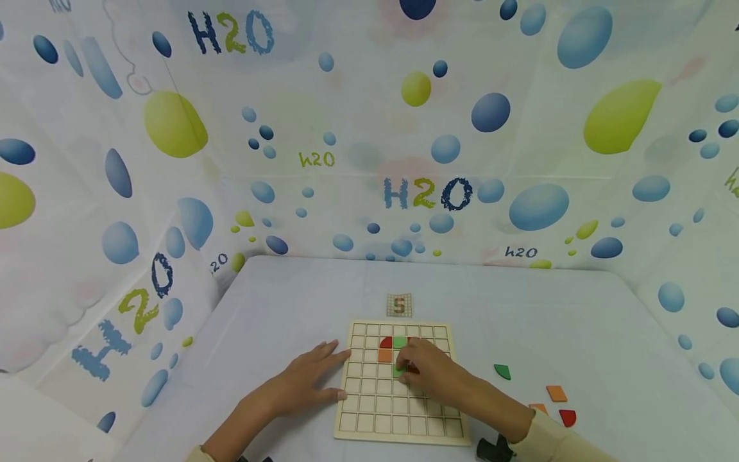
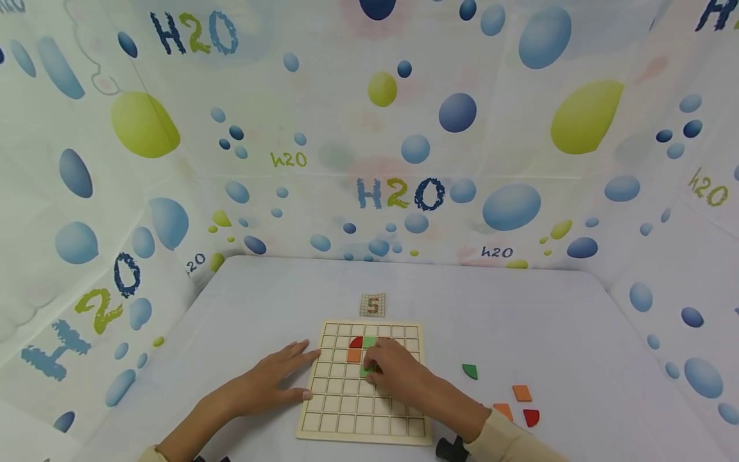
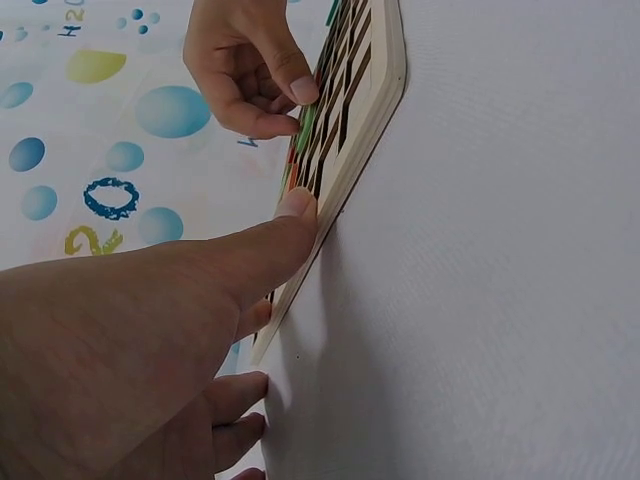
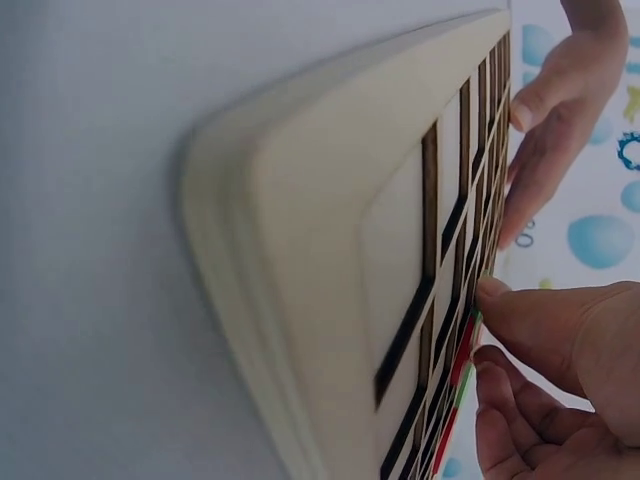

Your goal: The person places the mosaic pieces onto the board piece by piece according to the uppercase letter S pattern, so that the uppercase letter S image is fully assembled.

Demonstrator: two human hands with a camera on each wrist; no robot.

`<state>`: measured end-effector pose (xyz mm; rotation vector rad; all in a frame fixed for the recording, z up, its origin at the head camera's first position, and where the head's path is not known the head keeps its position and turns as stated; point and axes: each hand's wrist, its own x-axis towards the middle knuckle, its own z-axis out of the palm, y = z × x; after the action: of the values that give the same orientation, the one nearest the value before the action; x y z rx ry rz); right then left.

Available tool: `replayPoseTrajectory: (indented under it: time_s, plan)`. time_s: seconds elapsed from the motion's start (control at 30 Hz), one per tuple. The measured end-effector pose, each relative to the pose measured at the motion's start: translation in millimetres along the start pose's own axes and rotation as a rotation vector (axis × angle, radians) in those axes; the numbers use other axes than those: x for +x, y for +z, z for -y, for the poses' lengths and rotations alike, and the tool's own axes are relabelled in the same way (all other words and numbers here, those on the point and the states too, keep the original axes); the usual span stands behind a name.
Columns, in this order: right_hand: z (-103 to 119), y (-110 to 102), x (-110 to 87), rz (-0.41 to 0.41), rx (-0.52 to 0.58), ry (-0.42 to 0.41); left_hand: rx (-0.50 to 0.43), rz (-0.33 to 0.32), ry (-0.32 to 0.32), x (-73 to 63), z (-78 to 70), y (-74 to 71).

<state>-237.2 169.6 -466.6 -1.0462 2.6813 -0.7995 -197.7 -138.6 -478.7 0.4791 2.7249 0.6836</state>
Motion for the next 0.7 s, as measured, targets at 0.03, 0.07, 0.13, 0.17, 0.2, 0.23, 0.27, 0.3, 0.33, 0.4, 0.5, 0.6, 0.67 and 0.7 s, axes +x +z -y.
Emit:
replayPoseTrajectory:
  time_s: [0.03,0.07,0.13,0.17,0.2,0.23,0.27,0.3,0.33,0.4,0.5,0.6,0.67,0.7]
  plan:
    - [-1,0,-0.9,-0.001,0.004,0.000,-0.002,0.000,-0.002,-0.5,-0.5,-0.3]
    - [-1,0,-1.6,-0.003,0.007,0.000,-0.003,0.000,-0.002,-0.9,-0.9,-0.5]
    - [-2,-1,-2.8,-0.008,0.019,-0.006,0.000,0.000,0.001,-1.3,-1.1,-0.5]
    - [-3,-1,-3.5,-0.010,0.021,-0.001,-0.002,-0.001,0.002,-1.4,-1.2,-0.7]
    - [-4,-1,-4.3,-0.014,0.026,0.001,-0.002,-0.002,0.004,-1.4,-1.1,-0.7]
    - [-5,-2,-5.0,-0.020,0.027,0.005,0.000,-0.003,0.006,-1.3,-1.0,-0.7]
    - [-6,-3,-5.5,-0.028,0.032,0.014,0.002,-0.003,0.007,-1.1,-0.7,-0.5]
    - [-7,-5,-6.4,-0.036,0.041,0.025,0.001,-0.002,0.008,-1.0,-0.6,-0.4]
    - [-8,-7,-7.5,-0.044,0.053,0.043,-0.001,-0.001,0.008,-0.8,-0.6,-0.5]
    - [-10,-12,-10.7,-0.061,0.083,0.076,-0.001,0.002,0.006,-0.8,-0.8,-0.4]
    - [-15,-21,-16.6,-0.097,0.125,0.117,0.002,0.004,0.006,-1.1,-1.4,-0.9]
    - [-22,-30,-24.1,-0.134,0.150,0.151,0.003,0.003,0.010,-1.8,-1.9,-1.8]
    - [-29,-36,-29.5,-0.158,0.156,0.178,0.003,0.003,0.017,-2.3,-2.1,-2.1]
    - [-32,-39,-32.8,-0.168,0.157,0.194,0.001,0.003,0.020,-2.5,-2.1,-2.3]
